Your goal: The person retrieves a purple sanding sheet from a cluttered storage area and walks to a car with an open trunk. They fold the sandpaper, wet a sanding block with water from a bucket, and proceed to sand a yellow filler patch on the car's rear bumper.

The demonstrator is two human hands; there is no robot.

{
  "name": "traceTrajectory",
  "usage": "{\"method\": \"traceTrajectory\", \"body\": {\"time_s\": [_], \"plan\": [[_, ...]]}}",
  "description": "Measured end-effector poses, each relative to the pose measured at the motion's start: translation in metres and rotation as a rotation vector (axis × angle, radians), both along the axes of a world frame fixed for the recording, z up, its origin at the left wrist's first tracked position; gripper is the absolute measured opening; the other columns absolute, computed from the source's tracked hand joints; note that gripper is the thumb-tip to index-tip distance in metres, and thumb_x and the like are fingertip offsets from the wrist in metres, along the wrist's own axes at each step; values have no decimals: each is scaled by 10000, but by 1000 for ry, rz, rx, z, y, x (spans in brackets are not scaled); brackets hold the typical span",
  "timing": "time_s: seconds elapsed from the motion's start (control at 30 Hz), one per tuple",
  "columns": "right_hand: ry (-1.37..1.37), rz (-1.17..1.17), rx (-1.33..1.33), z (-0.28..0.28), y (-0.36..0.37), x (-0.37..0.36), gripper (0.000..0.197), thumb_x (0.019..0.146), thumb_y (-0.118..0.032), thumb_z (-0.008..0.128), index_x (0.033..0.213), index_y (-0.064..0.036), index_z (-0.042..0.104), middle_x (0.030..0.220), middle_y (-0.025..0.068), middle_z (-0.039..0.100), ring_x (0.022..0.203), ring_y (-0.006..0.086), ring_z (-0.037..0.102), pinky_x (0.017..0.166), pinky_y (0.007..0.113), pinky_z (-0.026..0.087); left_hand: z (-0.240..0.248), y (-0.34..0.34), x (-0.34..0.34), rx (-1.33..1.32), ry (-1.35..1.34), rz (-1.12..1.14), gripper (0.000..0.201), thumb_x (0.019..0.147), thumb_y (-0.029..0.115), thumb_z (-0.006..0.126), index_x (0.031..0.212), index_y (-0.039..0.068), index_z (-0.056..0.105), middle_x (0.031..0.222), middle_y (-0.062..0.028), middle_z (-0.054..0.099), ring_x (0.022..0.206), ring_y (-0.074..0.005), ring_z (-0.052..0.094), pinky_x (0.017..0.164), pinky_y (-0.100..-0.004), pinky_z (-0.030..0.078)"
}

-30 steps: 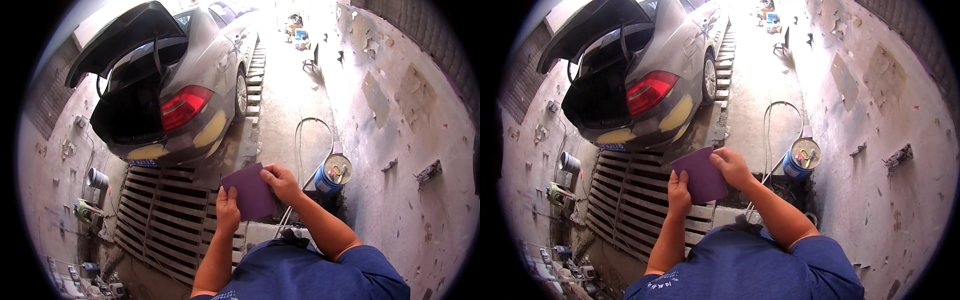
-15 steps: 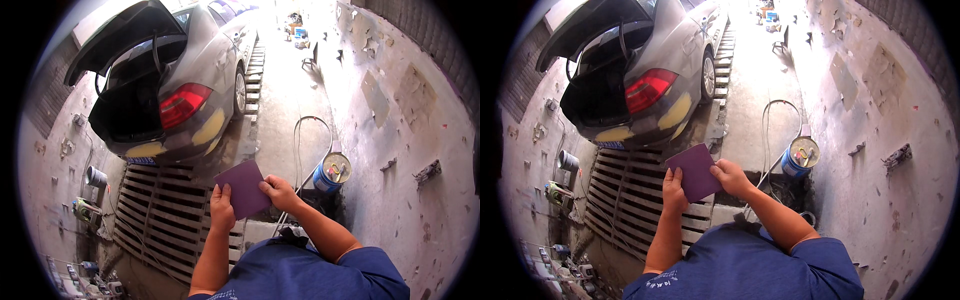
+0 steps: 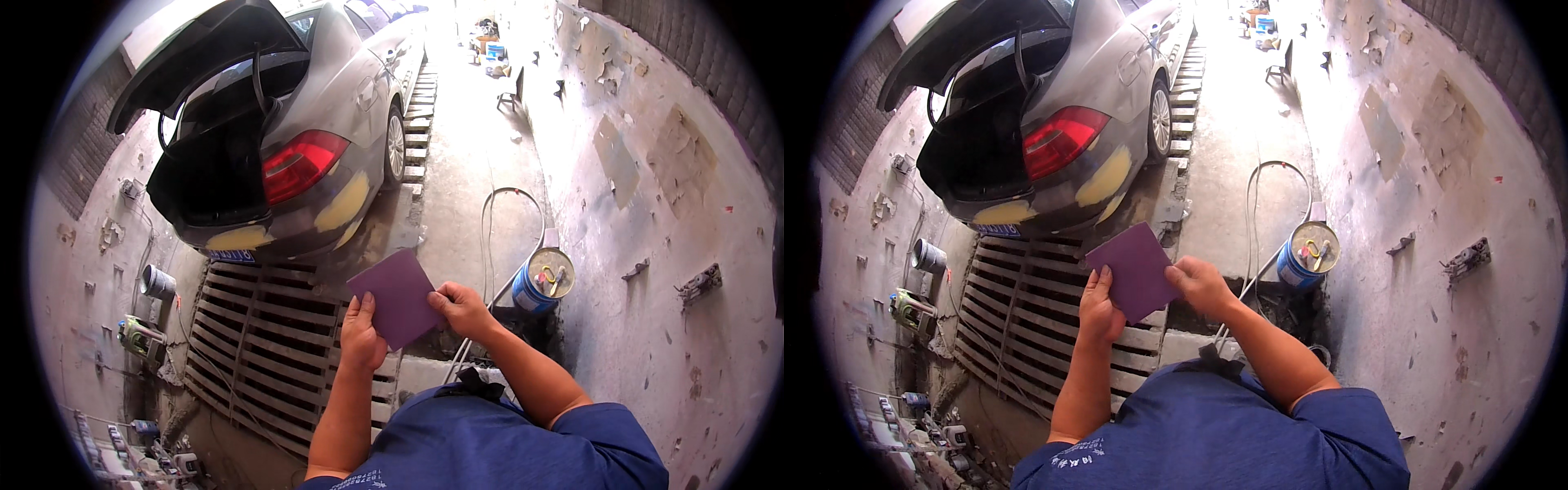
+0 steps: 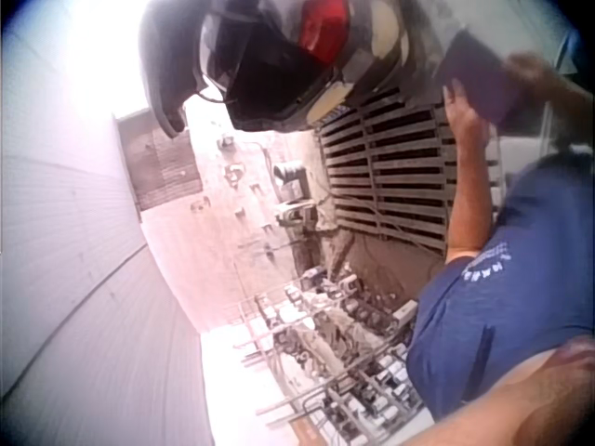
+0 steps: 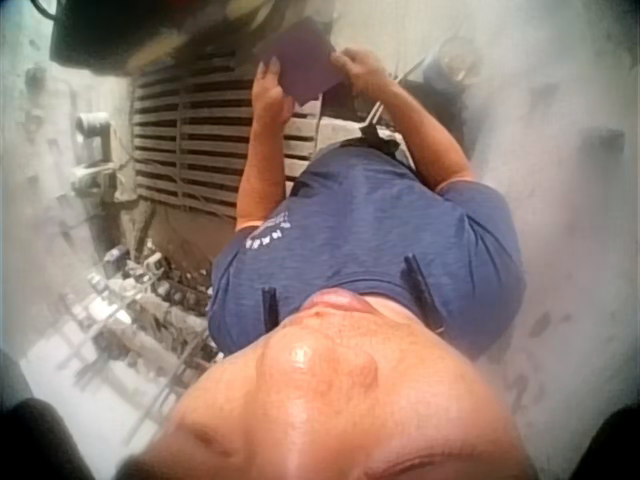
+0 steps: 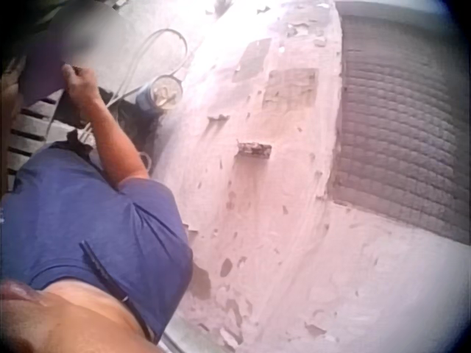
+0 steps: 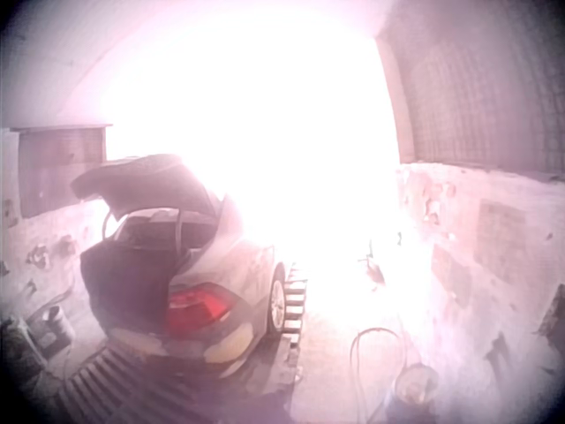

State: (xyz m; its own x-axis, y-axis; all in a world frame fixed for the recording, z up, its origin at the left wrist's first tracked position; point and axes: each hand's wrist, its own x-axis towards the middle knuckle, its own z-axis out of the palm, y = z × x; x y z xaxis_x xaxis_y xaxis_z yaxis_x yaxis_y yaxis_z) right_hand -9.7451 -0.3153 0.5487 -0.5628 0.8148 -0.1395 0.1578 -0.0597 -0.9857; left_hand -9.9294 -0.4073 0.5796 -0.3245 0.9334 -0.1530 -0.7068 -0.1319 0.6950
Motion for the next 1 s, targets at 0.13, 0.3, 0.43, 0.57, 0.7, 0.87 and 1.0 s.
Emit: {"method": "traceTrajectory", "body": {"time_s": [0.13,0.3,0.43,0.57,0.7,0.87,1.0], "plan": [[52,74,-38,-5,4,6,298,977,-267,596,972,26,643,791,72,662,709,125,606,658,282,496,-1,0,2,-2,10,11,236,1045,153,451,1205,28,570,1156,-92,645,1051,-195,634,941,-348,518],[13,65,12,-6,-3,12,296,988,-269,575,970,19,641,768,66,648,666,124,589,619,291,482,-4,1,4,-38,-28,9,241,1046,153,449,1211,25,567,1166,-105,640,1058,-214,632,950,-362,518],[-94,105,85,0,0,16,274,996,-266,561,987,-3,636,731,53,618,633,120,563,592,292,462,-7,2,4,-41,-38,8,245,1043,144,450,1224,21,562,1178,-111,637,1071,-221,630,957,-366,517],[26,123,13,-9,0,22,250,1006,-244,537,1062,-13,616,724,33,569,649,113,531,610,280,452,-8,6,7,-47,-29,-9,247,1040,133,452,1226,13,563,1184,-115,637,1073,-226,630,960,-369,515],[170,188,-31,-12,0,30,242,1023,-176,506,1187,-18,589,780,-26,518,701,61,486,637,221,417,-17,9,7,-71,-15,16,244,1037,125,458,1217,6,573,1175,-117,644,1064,-228,633,959,-367,514],[279,221,-144,-18,6,41,274,1023,-139,475,1250,-17,569,796,-13,531,720,72,490,659,229,429,-22,17,14,-88,-40,10,244,1035,122,462,1216,5,578,1171,-117,649,1058,-223,634,957,-356,515],[291,216,-158,-24,14,53,260,1009,-129,495,1228,-14,577,790,-2,556,701,76,507,640,235,443,-26,25,25,-90,-48,17,246,1037,124,460,1213,3,581,1167,-115,651,1053,-215,635,953,-347,517]]}}
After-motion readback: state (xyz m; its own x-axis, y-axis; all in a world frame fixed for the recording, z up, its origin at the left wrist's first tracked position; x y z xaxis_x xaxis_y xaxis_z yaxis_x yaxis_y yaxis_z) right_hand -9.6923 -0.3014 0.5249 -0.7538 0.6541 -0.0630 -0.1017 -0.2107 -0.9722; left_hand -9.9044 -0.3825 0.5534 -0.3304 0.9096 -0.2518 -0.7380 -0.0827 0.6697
